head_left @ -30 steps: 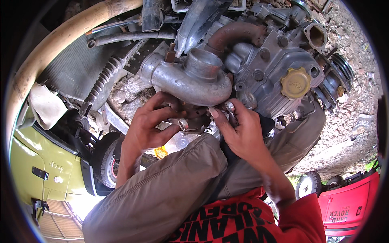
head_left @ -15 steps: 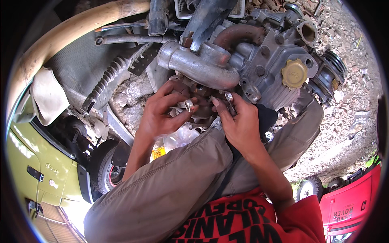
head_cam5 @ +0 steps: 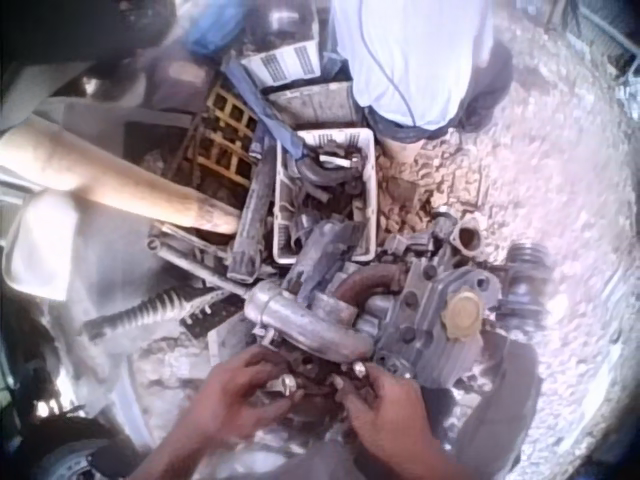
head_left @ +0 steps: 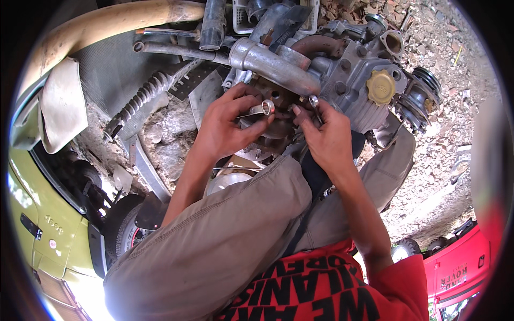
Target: The person uses a wrench to tighten bolts on a vehicle engine while crouching in an outdoor yard. They repeatedly adjust the wrench and reposition their hands to access different fasteners on the engine block.
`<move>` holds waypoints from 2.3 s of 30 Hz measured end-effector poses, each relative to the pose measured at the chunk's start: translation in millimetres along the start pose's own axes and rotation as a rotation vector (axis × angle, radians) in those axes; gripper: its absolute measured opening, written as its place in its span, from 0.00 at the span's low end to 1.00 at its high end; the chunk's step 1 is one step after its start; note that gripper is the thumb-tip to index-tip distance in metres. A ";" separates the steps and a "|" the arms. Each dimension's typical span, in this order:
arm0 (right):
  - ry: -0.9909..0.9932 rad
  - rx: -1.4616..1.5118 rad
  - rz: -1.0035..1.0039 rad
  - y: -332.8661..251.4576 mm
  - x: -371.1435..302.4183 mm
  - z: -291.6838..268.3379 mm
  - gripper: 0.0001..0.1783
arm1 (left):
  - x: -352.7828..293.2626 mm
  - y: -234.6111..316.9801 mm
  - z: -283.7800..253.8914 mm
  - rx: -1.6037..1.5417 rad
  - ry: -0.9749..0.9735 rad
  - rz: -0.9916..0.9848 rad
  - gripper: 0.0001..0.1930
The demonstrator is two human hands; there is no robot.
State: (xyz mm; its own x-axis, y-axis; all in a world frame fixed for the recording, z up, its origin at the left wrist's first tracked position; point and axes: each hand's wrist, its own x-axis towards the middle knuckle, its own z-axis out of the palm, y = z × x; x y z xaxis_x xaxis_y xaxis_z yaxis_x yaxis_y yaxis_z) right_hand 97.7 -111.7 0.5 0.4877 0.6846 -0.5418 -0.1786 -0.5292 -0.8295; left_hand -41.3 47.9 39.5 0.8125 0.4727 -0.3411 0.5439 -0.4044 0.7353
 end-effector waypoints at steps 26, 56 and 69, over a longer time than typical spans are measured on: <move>0.118 -0.222 -0.585 33.9 -9.2 13.8 0.17 | -7.7 -17.7 2.2 -0.233 0.111 -0.037 0.11; -0.091 -0.002 -0.088 19.5 5.4 -1.4 0.16 | 2.4 -11.4 32.6 0.262 0.385 0.226 0.09; -0.063 -0.011 0.037 2.9 4.3 6.0 0.16 | 7.2 -18.0 31.6 0.137 0.386 0.322 0.07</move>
State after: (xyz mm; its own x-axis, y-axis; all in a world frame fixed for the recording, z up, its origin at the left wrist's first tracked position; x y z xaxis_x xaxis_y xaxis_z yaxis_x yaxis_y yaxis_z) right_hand 94.1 -107.3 -5.0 0.4257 0.6946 -0.5800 -0.1857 -0.5602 -0.8073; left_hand -38.6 33.8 5.3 0.8209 0.5511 0.1498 0.3224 -0.6637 0.6750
